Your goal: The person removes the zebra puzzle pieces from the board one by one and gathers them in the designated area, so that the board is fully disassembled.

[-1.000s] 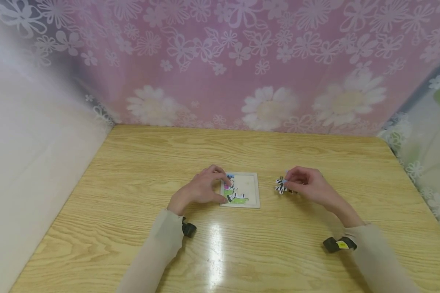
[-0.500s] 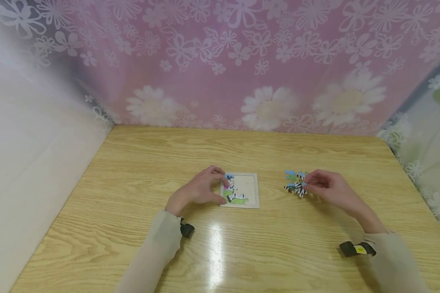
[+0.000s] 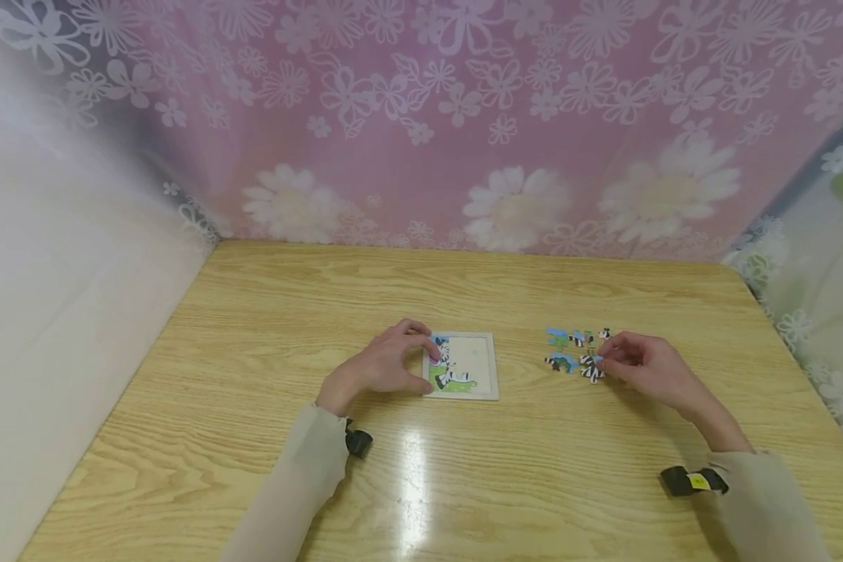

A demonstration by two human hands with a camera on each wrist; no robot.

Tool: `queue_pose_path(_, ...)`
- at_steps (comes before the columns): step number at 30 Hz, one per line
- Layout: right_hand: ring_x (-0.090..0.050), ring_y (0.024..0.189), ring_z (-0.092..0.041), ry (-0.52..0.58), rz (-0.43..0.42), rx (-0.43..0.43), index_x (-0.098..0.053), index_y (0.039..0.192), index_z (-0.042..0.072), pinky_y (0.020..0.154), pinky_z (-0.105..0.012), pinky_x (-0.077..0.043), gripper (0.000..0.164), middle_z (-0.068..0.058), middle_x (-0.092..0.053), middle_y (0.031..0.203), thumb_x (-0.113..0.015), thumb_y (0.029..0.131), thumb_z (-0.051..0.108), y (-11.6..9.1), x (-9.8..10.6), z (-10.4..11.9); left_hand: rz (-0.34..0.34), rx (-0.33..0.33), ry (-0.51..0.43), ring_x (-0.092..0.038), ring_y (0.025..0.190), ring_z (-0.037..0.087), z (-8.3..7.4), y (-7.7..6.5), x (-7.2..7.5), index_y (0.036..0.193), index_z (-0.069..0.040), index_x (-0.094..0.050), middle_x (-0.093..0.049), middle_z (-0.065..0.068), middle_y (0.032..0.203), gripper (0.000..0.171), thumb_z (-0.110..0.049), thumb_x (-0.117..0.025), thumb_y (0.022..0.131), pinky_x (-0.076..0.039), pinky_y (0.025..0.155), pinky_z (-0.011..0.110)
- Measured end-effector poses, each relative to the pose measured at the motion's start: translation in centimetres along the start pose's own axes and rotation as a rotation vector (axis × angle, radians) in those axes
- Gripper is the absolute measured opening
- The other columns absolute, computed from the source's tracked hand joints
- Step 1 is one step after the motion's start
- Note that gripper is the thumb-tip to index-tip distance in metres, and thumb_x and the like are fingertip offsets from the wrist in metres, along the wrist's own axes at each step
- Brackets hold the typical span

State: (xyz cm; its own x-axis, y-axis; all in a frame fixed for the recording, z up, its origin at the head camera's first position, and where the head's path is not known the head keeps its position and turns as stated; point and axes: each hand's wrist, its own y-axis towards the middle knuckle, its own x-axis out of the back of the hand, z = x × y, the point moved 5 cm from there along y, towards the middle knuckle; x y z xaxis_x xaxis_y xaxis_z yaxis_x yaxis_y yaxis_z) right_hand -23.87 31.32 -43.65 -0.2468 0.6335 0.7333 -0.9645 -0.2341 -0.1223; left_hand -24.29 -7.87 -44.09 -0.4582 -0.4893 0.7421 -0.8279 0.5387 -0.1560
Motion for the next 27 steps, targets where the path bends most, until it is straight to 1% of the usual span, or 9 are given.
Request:
queue_pose_path(5, -0.063, 0.079, -0.004, -0.069, -0.016, -0.004, -0.068, 0.111, 0.008, 0.069, -0.025, -0.047, 0.025, -0.008, -0.074, 0.098, -0.068, 0.1, 0.031, 0.3, 0.0, -0.2, 0.002, 0.001, 0.006, -0.037, 0.144, 0.033, 0.2, 0.1, -0.1, 0.116, -0.027, -0.071, -0.042, 0.002, 0.153, 0.036, -0.029, -0.086, 0.083, -0.027, 0.119, 0.058)
queue_pose_path(14, -0.059, 0.075, -0.006, -0.131, -0.032, 0.012, -0.071, 0.107, 0.011, 0.067, -0.026, -0.045, 0.021, -0.004, -0.071, 0.091, -0.068, 0.1, 0.03, 0.8, 0.0, -0.4, 0.008, -0.007, 0.006, -0.037, 0.144, 0.034, 0.3, 0.3, -0.2, 0.116, -0.028, -0.07, -0.041, 0.004, 0.154, 0.037, -0.03, -0.085, 0.083, -0.026, 0.12, 0.059)
queue_pose_path(22, -0.059, 0.077, -0.005, -0.138, -0.064, 0.037, -0.071, 0.108, 0.011, 0.067, -0.026, -0.046, 0.02, -0.006, -0.071, 0.095, -0.068, 0.099, 0.029, 0.7, 0.1, -0.1, 0.018, -0.003, -0.002, -0.037, 0.144, 0.034, 0.3, 0.3, 0.0, 0.115, -0.029, -0.07, -0.041, 0.004, 0.154, 0.036, -0.031, -0.084, 0.083, -0.027, 0.119, 0.059)
queue_pose_path(27, -0.063, 0.079, -0.005, -0.107, -0.081, 0.071, -0.071, 0.111, 0.01, 0.065, -0.026, -0.05, 0.022, -0.009, -0.072, 0.1, -0.067, 0.1, 0.029, 0.5, -0.2, 1.2, 0.024, -0.005, 0.01, -0.037, 0.143, 0.034, 0.3, 0.3, -0.1, 0.115, -0.029, -0.069, -0.04, 0.005, 0.154, 0.035, -0.031, -0.083, 0.083, -0.027, 0.119, 0.059)
